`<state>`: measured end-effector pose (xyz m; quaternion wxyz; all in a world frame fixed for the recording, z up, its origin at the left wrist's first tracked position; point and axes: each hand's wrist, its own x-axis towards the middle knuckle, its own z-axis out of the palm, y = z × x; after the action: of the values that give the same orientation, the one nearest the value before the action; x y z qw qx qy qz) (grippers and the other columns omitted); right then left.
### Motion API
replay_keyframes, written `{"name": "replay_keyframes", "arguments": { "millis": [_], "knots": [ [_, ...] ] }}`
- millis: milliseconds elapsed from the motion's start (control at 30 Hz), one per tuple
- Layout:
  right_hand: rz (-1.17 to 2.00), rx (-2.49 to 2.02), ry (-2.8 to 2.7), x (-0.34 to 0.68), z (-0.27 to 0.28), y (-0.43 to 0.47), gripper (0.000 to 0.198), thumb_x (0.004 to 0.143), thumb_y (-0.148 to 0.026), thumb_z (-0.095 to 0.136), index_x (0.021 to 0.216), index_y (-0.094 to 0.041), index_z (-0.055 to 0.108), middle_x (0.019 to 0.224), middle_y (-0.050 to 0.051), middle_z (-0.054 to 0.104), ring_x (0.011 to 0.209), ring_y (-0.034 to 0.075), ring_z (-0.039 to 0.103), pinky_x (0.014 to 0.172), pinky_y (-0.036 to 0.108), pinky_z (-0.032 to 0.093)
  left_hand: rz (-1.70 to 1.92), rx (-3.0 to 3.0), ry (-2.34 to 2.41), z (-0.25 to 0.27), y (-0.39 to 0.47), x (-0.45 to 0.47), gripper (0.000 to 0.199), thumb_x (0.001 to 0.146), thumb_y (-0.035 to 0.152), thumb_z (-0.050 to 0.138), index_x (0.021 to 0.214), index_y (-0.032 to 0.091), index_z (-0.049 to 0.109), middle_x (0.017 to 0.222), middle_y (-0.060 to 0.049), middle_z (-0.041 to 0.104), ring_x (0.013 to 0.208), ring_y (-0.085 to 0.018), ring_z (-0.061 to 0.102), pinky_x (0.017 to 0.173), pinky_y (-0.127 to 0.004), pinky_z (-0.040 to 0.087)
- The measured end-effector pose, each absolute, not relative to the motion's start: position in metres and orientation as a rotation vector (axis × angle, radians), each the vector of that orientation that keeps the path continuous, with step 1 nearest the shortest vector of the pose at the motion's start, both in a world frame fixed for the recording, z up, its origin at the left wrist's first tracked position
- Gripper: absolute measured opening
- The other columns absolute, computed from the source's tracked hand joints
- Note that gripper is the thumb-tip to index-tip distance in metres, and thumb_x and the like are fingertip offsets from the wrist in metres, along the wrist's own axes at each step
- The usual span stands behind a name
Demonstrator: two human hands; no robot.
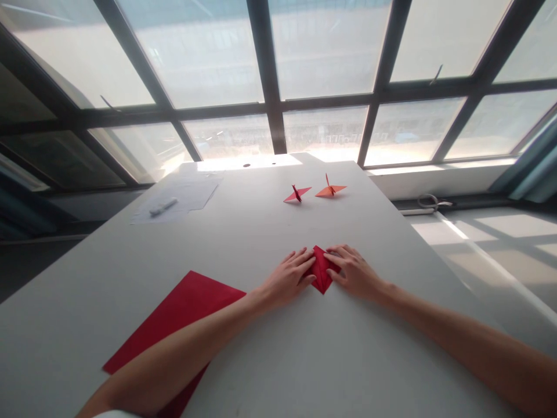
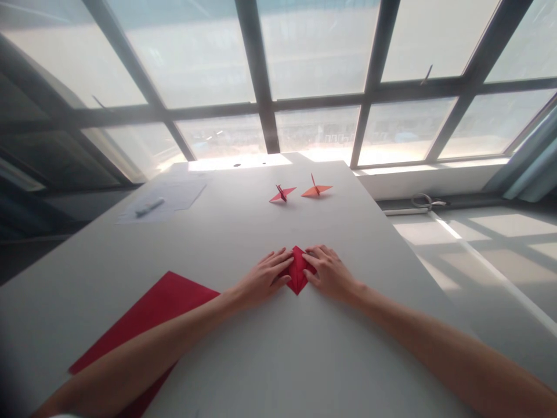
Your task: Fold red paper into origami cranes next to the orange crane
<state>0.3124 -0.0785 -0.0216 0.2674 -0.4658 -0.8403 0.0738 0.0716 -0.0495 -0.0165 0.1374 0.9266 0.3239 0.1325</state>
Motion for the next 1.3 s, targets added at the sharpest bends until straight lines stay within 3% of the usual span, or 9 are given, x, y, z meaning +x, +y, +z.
{"name": "replay_keyframes", "arguments": {
  "millis": [233, 367, 500, 667, 867, 1133, 1233, 1300],
  "knots": [
    [0.288, -1.321, -2.095, 0.315, -0.029, -0.066, 0.029, 0.09, -0.026, 0.06, 0.118, -0.021, 0.066, 0.115, 0.011, 0.063, 0.111, 0.025, 0.053, 0.098, 0.041, 0.045, 0.529, 2.621, 0.93, -0.018, -0.05, 0.074, 0.038, 0.099, 0.034, 0.044, 0.135, 0.026, 0.055, 0.147, -0.007, 0.047, 0.143, -0.03, 0.034, 0.116, -0.048, 0.032],
    [0.318, -1.345, -2.101, 0.315, -0.031, -0.063, 0.026, 0.085, -0.025, 0.065, 0.11, -0.023, 0.069, 0.112, 0.009, 0.062, 0.109, 0.026, 0.053, 0.096, 0.041, 0.045, 0.6, 2.582, 0.924, -0.022, -0.048, 0.074, 0.033, 0.097, 0.031, 0.048, 0.129, 0.029, 0.058, 0.142, -0.003, 0.054, 0.138, -0.027, 0.042, 0.116, -0.047, 0.032],
    [0.392, -1.371, -2.073, 0.311, -0.027, -0.063, 0.025, 0.081, -0.021, 0.067, 0.106, -0.022, 0.068, 0.11, 0.009, 0.061, 0.108, 0.026, 0.052, 0.096, 0.04, 0.043, 0.742, 2.459, 1.021, -0.023, -0.044, 0.076, 0.023, 0.094, 0.028, 0.054, 0.116, 0.026, 0.062, 0.134, -0.003, 0.059, 0.127, -0.022, 0.052, 0.11, -0.04, 0.041],
    [0.467, -1.407, -2.013, 0.301, -0.023, -0.057, 0.025, 0.076, -0.011, 0.065, 0.099, -0.021, 0.062, 0.103, 0.007, 0.062, 0.103, 0.025, 0.052, 0.092, 0.039, 0.043, 0.744, 2.475, 1.175, -0.021, -0.043, 0.077, 0.034, 0.092, 0.033, 0.06, 0.126, 0.026, 0.059, 0.128, -0.006, 0.06, 0.12, -0.024, 0.053, 0.104, -0.042, 0.042],
    [0.392, -1.254, -2.103, 0.297, -0.017, -0.06, 0.033, 0.086, -0.011, 0.059, 0.116, -0.024, 0.061, 0.112, 0.008, 0.062, 0.11, 0.024, 0.051, 0.097, 0.04, 0.041, 0.72, 2.66, 1.112, -0.011, -0.048, 0.075, 0.037, 0.097, 0.036, 0.053, 0.133, 0.029, 0.055, 0.131, -0.008, 0.058, 0.121, -0.024, 0.05, 0.102, -0.042, 0.04],
    [0.555, -1.221, -2.191, 0.303, -0.02, -0.058, 0.044, 0.081, -0.013, 0.068, 0.122, -0.026, 0.061, 0.106, 0.006, 0.063, 0.105, 0.025, 0.052, 0.096, 0.041, 0.04, 0.627, 2.594, 0.956, -0.016, -0.041, 0.075, 0.046, 0.094, 0.028, 0.058, 0.139, 0.03, 0.048, 0.114, -0.005, 0.065, 0.109, -0.022, 0.054, 0.097, -0.038, 0.039],
    [0.624, -1.175, -2.153, 0.306, -0.025, -0.053, 0.029, 0.082, -0.01, 0.066, 0.107, -0.025, 0.066, 0.096, 0.004, 0.062, 0.098, 0.022, 0.054, 0.092, 0.038, 0.042, 0.667, 2.573, 0.936, -0.016, -0.04, 0.073, 0.043, 0.094, 0.025, 0.057, 0.136, 0.031, 0.052, 0.104, -0.005, 0.063, 0.102, -0.021, 0.055, 0.094, -0.037, 0.041],
    [0.624, -1.128, -2.123, 0.31, -0.027, -0.05, 0.017, 0.082, -0.008, 0.063, 0.09, -0.023, 0.067, 0.093, 0.003, 0.06, 0.095, 0.021, 0.054, 0.089, 0.036, 0.043, 0.699, 2.571, 0.916, -0.016, -0.04, 0.072, 0.029, 0.094, 0.024, 0.056, 0.122, 0.03, 0.064, 0.101, -0.005, 0.061, 0.1, -0.02, 0.055, 0.093, -0.036, 0.042]
  ]
}}
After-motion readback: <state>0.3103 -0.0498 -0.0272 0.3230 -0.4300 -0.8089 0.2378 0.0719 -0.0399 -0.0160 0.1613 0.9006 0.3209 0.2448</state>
